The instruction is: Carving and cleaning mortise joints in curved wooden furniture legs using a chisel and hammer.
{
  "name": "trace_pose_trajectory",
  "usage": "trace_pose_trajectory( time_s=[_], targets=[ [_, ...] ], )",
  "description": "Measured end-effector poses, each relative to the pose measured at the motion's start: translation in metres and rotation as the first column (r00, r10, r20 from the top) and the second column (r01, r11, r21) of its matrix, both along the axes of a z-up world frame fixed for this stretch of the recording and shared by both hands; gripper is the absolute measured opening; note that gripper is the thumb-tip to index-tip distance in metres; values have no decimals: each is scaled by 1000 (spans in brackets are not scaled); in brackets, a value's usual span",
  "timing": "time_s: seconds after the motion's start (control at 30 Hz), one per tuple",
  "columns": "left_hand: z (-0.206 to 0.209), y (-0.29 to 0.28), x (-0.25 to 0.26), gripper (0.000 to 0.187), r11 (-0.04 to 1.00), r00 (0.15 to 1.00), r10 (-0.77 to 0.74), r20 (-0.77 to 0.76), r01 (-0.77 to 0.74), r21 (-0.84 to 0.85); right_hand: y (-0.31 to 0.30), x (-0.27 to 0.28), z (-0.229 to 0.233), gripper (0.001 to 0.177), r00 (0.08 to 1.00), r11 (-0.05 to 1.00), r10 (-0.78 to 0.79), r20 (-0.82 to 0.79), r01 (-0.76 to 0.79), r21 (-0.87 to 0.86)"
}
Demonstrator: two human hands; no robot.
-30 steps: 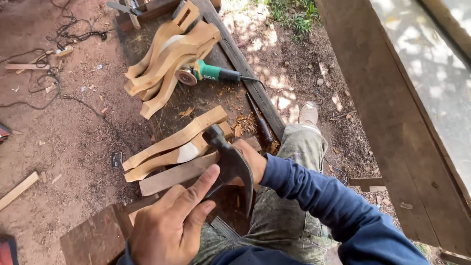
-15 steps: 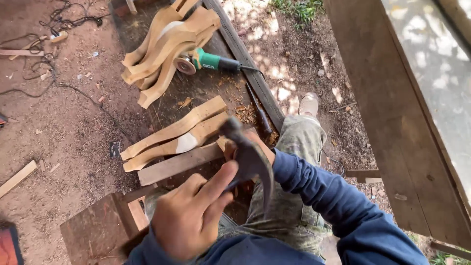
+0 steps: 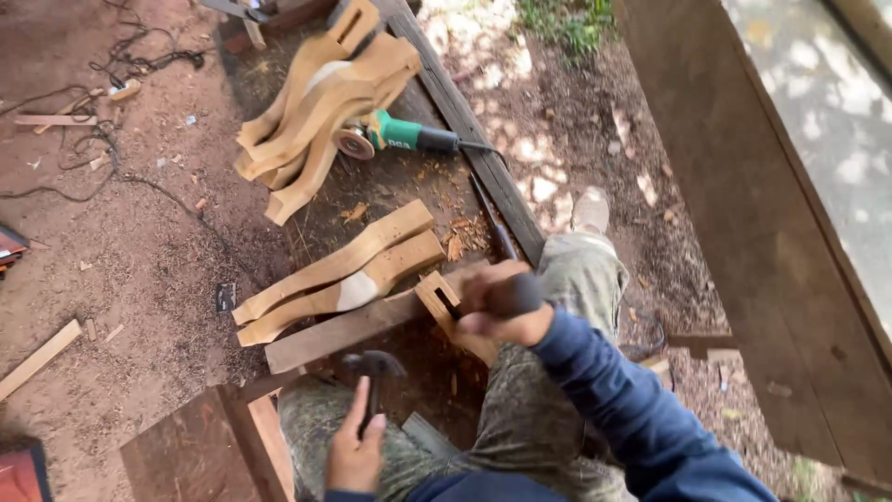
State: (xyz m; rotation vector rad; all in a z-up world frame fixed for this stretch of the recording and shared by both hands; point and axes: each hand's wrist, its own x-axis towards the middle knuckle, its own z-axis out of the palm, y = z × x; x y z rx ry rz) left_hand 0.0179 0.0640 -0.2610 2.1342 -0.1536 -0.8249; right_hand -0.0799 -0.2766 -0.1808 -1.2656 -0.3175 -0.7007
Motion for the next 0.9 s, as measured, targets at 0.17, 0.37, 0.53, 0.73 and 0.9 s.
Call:
trace_pose_trajectory(
  time_s=[0.17, 0.37, 0.53, 0.73, 0.9],
  targets=[
    [-44, 1, -5, 66, 994, 985, 6, -171, 13, 111, 25, 11, 71, 24, 993, 928, -89, -75, 56, -368],
    [-62, 0, 1, 66, 989, 992, -115, -56, 120, 88, 23, 24, 72, 25, 978, 942, -124, -166, 63, -331],
    [-42, -16, 1, 65, 973, 987, -99, -125, 123, 196, 34, 35, 52, 23, 982, 937, -128, -139, 74, -340],
    [-57, -13, 10, 65, 937, 976, -157, -154, 196, 290, 3, 38, 25, 19, 981, 936, -131, -143, 75, -343],
    [-53, -10, 2, 66, 914, 961, -241, -136, 272, 301, 17, 43, 38, 22, 991, 959, -39, -130, 0, -282]
  ],
)
